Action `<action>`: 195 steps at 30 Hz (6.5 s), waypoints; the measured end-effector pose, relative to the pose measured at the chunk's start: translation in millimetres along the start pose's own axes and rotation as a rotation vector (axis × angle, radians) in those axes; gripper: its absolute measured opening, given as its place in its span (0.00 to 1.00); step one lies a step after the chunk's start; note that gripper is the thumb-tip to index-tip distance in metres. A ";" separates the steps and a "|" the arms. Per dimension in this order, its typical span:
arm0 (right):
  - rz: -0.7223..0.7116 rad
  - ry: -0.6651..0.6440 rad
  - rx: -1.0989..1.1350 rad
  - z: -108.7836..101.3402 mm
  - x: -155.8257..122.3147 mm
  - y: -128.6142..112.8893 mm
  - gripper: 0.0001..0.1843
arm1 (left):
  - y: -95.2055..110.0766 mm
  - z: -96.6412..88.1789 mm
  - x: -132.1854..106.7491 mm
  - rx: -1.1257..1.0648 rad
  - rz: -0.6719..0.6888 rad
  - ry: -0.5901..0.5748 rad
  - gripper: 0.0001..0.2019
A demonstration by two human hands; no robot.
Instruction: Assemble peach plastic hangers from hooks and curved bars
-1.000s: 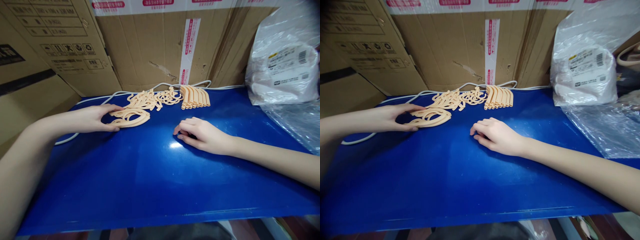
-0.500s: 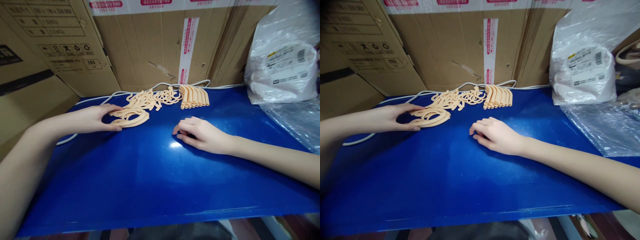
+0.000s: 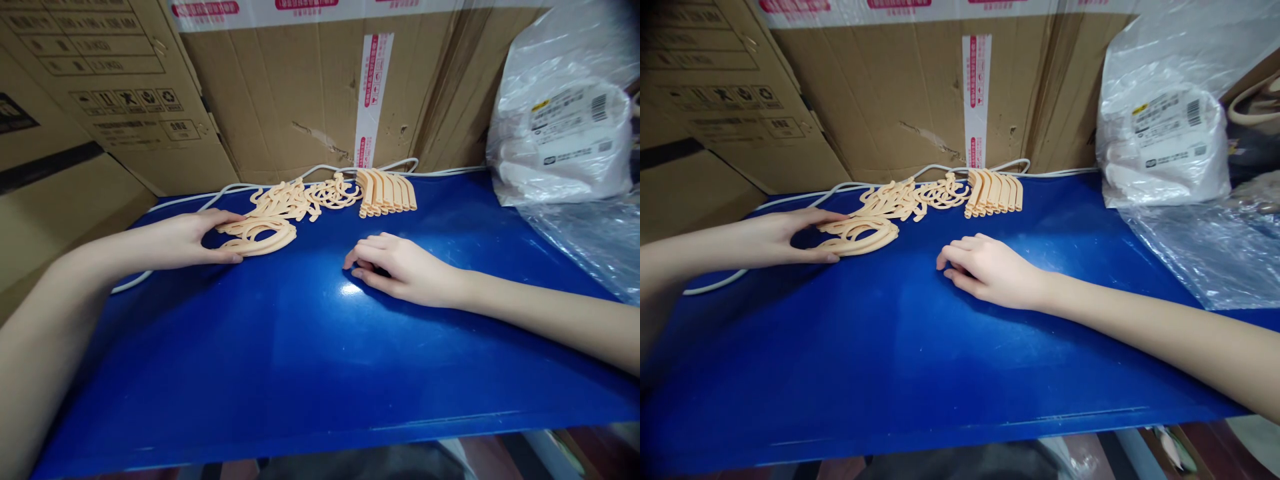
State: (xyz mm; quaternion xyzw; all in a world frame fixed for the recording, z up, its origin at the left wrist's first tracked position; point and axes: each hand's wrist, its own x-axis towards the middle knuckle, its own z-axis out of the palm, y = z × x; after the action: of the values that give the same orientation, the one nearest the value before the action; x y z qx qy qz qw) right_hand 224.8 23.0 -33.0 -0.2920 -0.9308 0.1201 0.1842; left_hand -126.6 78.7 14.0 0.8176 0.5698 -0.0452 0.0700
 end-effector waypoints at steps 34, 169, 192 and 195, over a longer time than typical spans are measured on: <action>0.006 -0.013 -0.002 0.4 3.1 -3.1 0.09 | 0.2 5.6 -0.5 0.058 -0.029 -0.002 0.49; -0.019 -0.005 -0.045 1.4 1.1 -0.1 0.10 | 18.4 17.1 0.7 0.132 0.006 0.069 0.42; -0.019 -0.005 -0.045 0.9 0.1 -0.4 0.11 | 20.4 12.9 -1.0 0.091 0.002 0.048 0.42; -0.019 -0.003 -0.049 0.8 0.3 -0.6 0.10 | 21.2 12.4 -1.9 0.079 -0.011 0.046 0.42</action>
State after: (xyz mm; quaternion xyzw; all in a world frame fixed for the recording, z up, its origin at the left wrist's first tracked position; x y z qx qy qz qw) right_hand 223.9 22.7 -33.5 -0.2874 -0.9365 0.0959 0.1766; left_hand -107.3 67.7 3.3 0.8175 0.5733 -0.0494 0.0243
